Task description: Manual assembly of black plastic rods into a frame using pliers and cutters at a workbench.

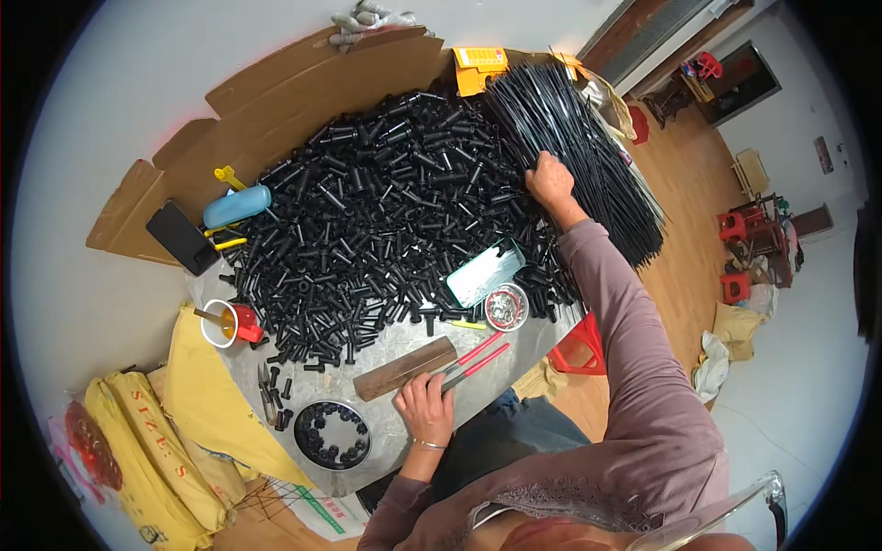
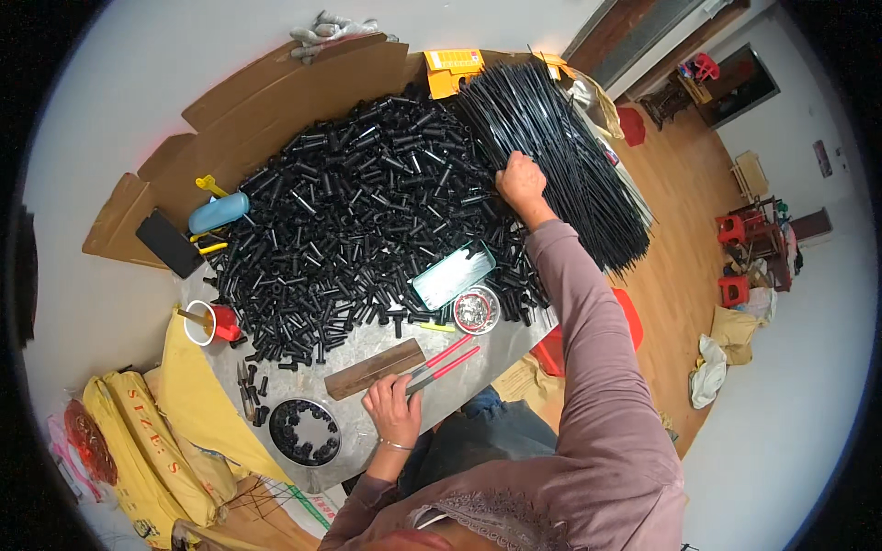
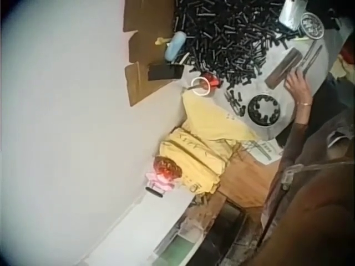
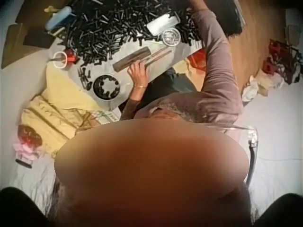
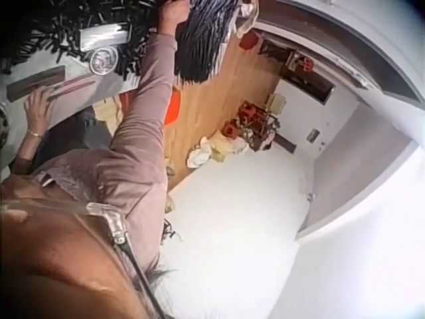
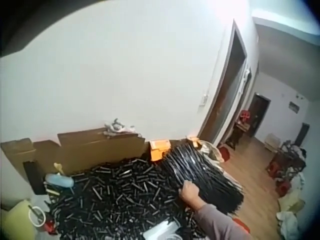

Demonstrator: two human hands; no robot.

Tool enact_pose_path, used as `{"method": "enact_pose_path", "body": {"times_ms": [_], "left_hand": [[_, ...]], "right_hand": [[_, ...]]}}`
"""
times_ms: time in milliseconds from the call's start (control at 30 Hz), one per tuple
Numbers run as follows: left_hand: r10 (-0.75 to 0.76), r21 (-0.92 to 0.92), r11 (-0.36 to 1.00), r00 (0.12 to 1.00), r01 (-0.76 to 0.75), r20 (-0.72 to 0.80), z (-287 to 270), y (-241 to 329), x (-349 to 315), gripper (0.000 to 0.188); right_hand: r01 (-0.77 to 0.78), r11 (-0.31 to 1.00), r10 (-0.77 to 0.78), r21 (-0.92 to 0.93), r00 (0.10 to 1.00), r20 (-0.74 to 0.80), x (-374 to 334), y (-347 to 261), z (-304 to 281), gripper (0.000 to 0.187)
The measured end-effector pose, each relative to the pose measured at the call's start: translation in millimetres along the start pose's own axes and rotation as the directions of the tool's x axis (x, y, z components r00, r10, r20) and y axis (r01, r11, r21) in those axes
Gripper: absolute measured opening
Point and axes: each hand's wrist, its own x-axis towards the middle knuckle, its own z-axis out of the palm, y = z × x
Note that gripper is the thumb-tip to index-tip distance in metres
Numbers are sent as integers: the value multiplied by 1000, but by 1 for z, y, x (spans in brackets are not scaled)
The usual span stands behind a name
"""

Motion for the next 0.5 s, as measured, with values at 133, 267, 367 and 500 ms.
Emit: {"method": "enact_pose_path", "body": {"times_ms": [133,267,367,500], "left_hand": [[26,-4,1000,999,-26,26,15,11,5,36],[67,-47,997,998,-66,21,31,21,8,37],[21,-16,1000,1000,-21,8,27,17,6,40],[61,-24,998,993,-64,-97,10,25,9,41]], "right_hand": [[85,996,-86,-26,996,-38,-18,6,5,35],[154,986,-162,-69,980,-116,-14,8,40,31],[125,992,-124,-7,991,41,-10,-9,23,31],[87,960,-121,265,986,115,15,38,-11,51]]}}
